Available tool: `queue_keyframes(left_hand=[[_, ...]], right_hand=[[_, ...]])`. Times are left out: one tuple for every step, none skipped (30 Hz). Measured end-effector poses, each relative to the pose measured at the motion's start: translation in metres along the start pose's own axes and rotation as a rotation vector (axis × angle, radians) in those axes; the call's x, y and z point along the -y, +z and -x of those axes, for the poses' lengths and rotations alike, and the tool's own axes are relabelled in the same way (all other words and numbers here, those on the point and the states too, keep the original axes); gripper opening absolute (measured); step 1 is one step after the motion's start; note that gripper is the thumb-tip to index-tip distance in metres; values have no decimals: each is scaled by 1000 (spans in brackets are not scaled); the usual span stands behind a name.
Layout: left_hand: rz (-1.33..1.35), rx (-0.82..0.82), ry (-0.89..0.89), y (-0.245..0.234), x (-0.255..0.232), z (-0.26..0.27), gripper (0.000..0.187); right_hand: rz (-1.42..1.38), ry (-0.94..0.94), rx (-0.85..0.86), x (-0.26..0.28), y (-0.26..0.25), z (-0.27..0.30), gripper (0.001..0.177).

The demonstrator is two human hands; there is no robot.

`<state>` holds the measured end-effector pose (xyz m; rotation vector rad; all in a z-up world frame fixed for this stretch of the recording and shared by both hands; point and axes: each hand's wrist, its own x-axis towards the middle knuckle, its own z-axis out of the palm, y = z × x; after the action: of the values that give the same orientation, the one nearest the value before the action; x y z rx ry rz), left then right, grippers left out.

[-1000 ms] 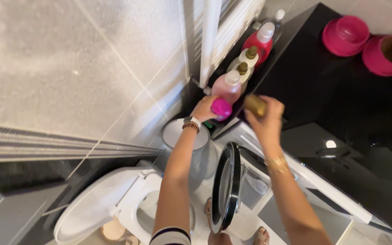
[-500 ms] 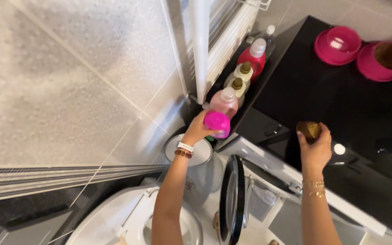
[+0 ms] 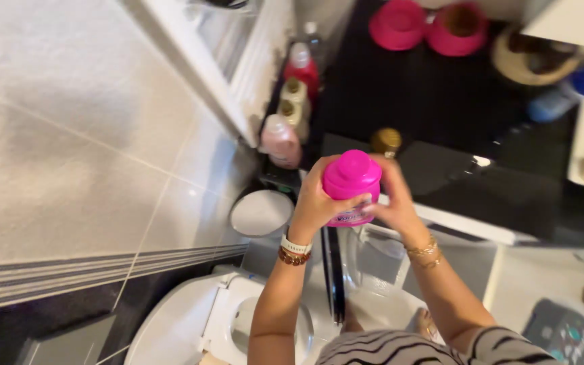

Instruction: Hand washing a garment in a sink basin and then loading it into a washing machine with detergent and powder.

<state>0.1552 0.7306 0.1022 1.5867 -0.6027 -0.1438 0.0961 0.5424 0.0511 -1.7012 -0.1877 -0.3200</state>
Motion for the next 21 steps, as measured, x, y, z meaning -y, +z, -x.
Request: queue_keyframes(left_hand=[[8, 27, 6, 17, -6, 2, 71], [-67, -5, 87, 36, -12, 4, 69], [-134, -33, 163, 58, -18, 9, 67], [-119, -1, 164, 78, -25, 12, 67], [-218, -32, 212, 98, -32, 17, 65], [-316, -64, 263, 119, -40, 23, 64], [-302, -38, 265, 136, -46, 28, 64], [-370, -69, 251, 152, -52, 33, 64], [-442, -103, 237, 168, -58, 38, 65], [-433, -82, 240, 184, -64, 45, 65], [-468, -73, 253, 199, -69, 47, 65], [-503, -64, 267, 214, -75, 50, 66], [-499, -57, 271, 230, -81, 55, 66], [-502, -39, 289, 246, -87, 60, 66], [-505, -26, 304, 261, -93, 66, 67], [-503, -24, 305, 277, -100, 73, 67], [-497, -1, 306, 293, -106, 77, 66], [-492, 22, 307, 309, -112, 82, 64], [-494, 18, 304, 325, -117, 89, 64], [-461, 47, 306, 340, -121, 96, 64], [-431, 74, 304, 354, -126, 104, 63]], right_hand=[[11, 2, -27, 27, -16, 0, 79], [160, -101, -93, 55, -33, 0, 73], [314, -191, -158, 83, -52, 5, 67], [330, -177, -186, 99, -64, 9, 67], [613, -183, -193, 115, -77, 15, 59], [895, -178, -191, 130, -89, 21, 53], [909, -159, -210, 140, -104, 29, 53], [1010, -156, -197, 149, -118, 36, 52], [1106, -154, -180, 157, -132, 43, 53], [1114, -136, -194, 164, -145, 58, 53], [1146, -145, -173, 171, -159, 67, 55], [1178, -154, -152, 178, -173, 77, 57], [1181, -149, -158, 180, -188, 89, 57], [1153, -156, -139, 181, -204, 102, 57], [1123, -164, -115, 183, -218, 115, 56], [1125, -161, -116, 183, -232, 130, 56], [1074, -183, -109, 184, -247, 142, 53], [1022, -204, -101, 184, -261, 154, 49], [1020, -206, -97, 184, -275, 167, 49], [990, -217, -74, 184, -288, 179, 47], [956, -229, -48, 184, -299, 191, 44]])
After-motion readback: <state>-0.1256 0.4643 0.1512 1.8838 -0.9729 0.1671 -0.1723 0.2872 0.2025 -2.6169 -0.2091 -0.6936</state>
